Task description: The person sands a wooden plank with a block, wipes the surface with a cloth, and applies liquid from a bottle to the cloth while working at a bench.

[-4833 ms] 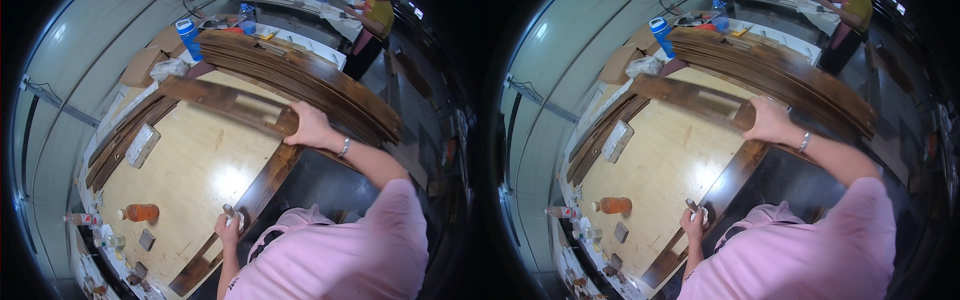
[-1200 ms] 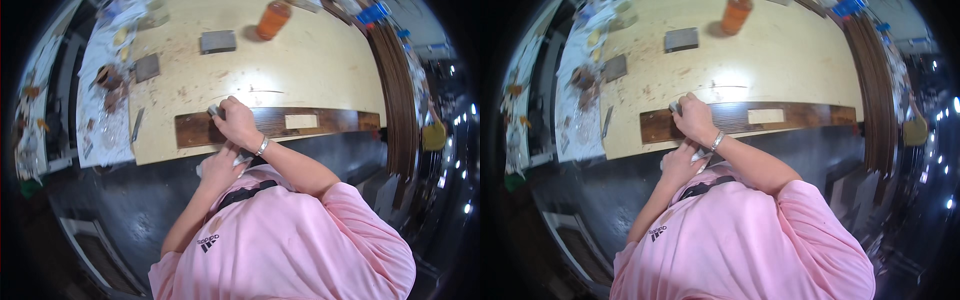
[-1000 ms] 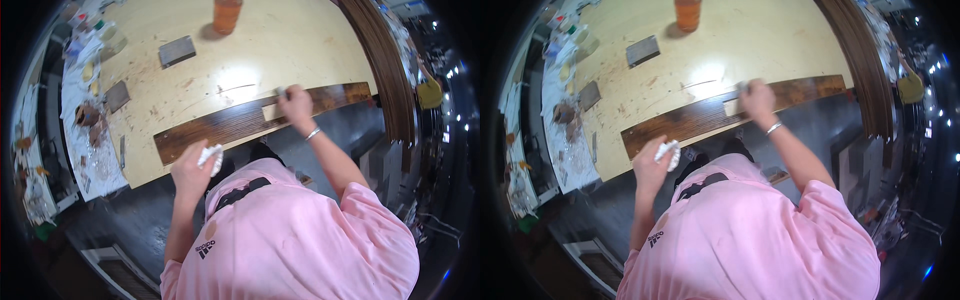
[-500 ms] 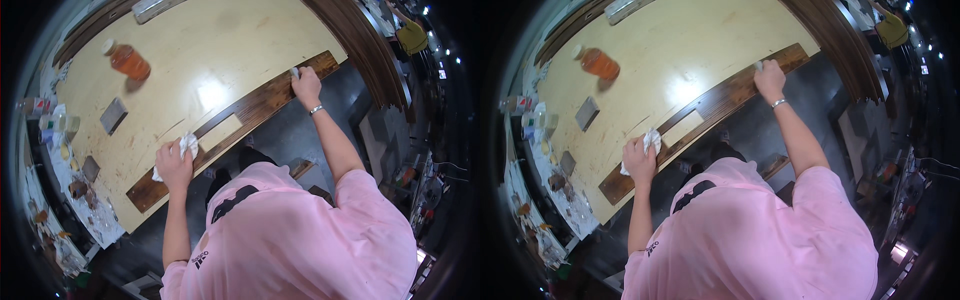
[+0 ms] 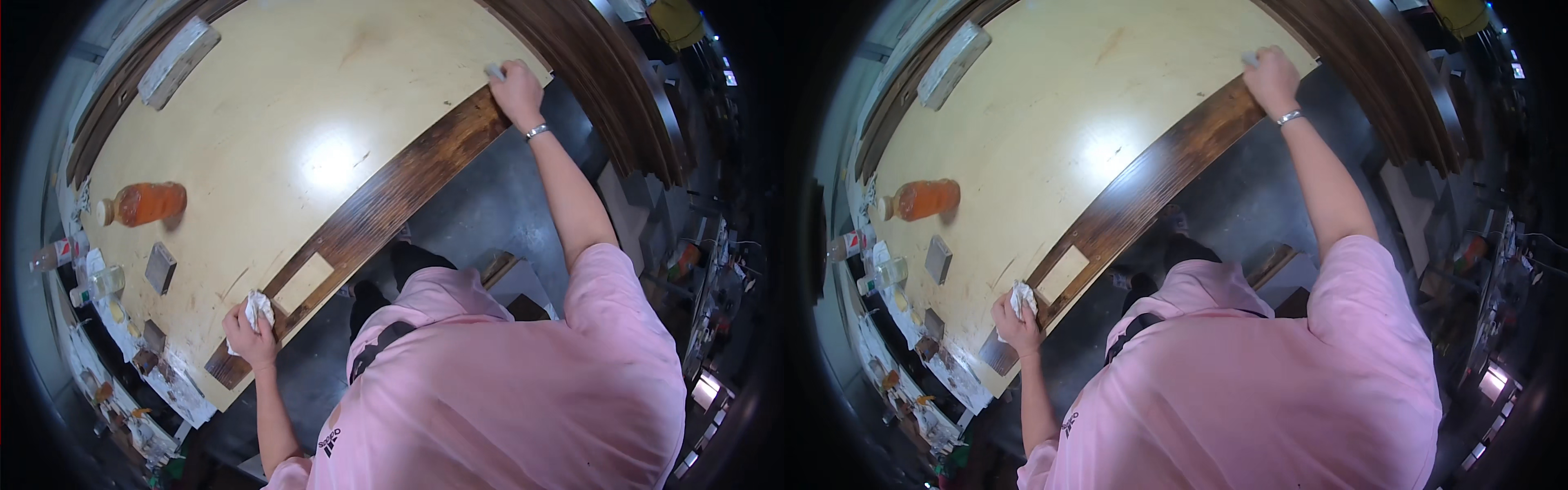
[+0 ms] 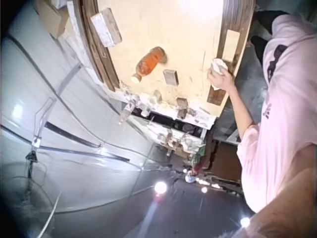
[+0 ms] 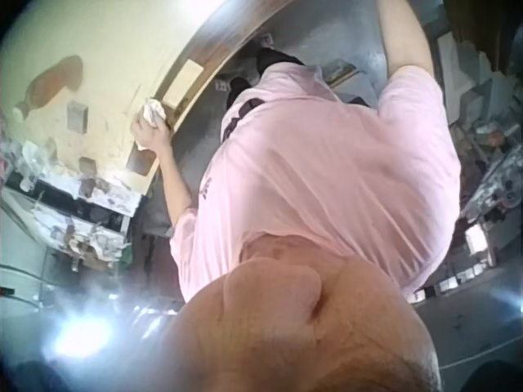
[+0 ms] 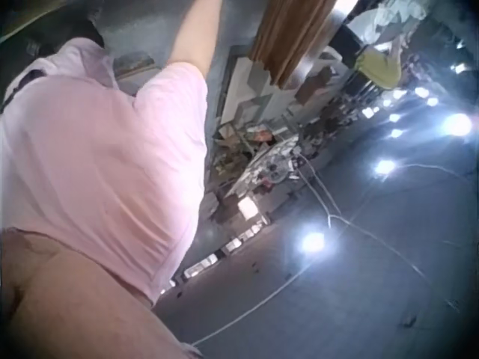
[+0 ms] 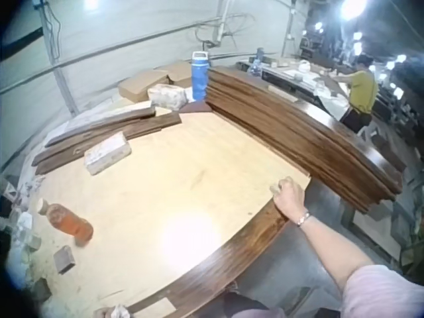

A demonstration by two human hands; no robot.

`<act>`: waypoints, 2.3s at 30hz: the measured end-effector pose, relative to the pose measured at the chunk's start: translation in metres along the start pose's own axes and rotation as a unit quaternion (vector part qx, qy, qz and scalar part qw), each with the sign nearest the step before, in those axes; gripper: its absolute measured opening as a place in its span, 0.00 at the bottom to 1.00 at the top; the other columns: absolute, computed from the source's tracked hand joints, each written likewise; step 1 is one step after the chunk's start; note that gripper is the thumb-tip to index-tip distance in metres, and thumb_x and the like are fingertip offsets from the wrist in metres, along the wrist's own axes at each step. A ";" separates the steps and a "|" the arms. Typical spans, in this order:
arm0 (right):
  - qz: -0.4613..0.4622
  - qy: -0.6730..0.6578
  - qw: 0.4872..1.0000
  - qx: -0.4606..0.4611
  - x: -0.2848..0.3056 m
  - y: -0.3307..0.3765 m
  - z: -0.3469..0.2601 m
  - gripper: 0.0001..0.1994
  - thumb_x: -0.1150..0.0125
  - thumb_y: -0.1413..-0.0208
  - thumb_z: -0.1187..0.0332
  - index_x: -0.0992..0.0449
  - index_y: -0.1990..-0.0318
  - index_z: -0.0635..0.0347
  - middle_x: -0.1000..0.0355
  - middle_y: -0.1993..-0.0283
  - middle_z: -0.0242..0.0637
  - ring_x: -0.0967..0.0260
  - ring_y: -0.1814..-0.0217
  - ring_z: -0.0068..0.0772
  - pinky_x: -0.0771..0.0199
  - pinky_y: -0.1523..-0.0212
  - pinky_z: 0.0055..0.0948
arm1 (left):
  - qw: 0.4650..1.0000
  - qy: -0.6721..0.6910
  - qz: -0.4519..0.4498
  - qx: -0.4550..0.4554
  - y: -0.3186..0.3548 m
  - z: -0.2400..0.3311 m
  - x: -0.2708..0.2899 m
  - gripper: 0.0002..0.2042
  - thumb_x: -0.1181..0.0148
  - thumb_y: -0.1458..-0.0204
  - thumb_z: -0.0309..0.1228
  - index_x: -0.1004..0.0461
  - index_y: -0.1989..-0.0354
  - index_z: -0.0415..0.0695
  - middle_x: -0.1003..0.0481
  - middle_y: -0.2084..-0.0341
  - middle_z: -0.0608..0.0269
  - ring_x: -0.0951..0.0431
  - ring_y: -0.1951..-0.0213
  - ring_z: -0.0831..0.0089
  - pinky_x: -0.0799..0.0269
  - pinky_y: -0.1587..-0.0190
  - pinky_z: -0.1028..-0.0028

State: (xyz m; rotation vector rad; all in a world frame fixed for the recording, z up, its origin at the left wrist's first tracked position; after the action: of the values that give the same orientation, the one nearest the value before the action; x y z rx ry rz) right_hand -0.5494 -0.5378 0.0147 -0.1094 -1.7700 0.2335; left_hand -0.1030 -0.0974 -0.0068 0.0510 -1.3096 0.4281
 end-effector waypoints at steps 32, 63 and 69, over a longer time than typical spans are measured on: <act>0.019 -0.099 0.994 -0.042 -0.003 0.001 0.085 0.13 0.33 0.50 0.59 0.18 0.60 0.55 0.23 0.54 0.39 0.25 0.53 0.46 0.25 0.54 0.41 | 0.999 -0.030 -0.014 0.025 0.003 -0.001 -0.004 0.18 0.44 0.47 0.32 0.26 0.49 0.39 0.29 0.56 0.47 0.28 0.53 0.49 0.32 0.49 0.57; 0.007 -0.416 0.907 0.072 0.011 0.184 -0.027 0.09 0.30 0.57 0.73 0.21 0.66 0.60 0.28 0.67 0.41 0.27 0.65 0.42 0.27 0.63 0.35 | 0.999 -0.040 -0.001 0.012 0.005 -0.005 -0.006 0.18 0.44 0.49 0.31 0.26 0.49 0.39 0.29 0.55 0.47 0.29 0.53 0.48 0.32 0.49 0.57; 0.097 -0.292 0.952 0.008 0.008 0.127 0.012 0.10 0.32 0.55 0.74 0.21 0.62 0.62 0.29 0.67 0.40 0.31 0.67 0.40 0.29 0.64 0.34 | 0.999 -0.044 0.005 0.010 0.004 -0.005 -0.006 0.16 0.43 0.47 0.32 0.26 0.51 0.39 0.28 0.57 0.47 0.28 0.54 0.48 0.32 0.49 0.57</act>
State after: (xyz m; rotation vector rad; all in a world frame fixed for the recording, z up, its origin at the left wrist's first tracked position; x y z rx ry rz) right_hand -0.5693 -0.4139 -0.0071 -0.2192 -2.3489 0.4574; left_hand -0.1010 -0.0939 -0.0146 0.0802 -1.3930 0.4515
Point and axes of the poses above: each hand's wrist, its own y-axis away from the middle knuckle, its own x-axis out of the back of the hand, z = x × y, the point moved 5 cm from there along -y, towards the middle knuckle
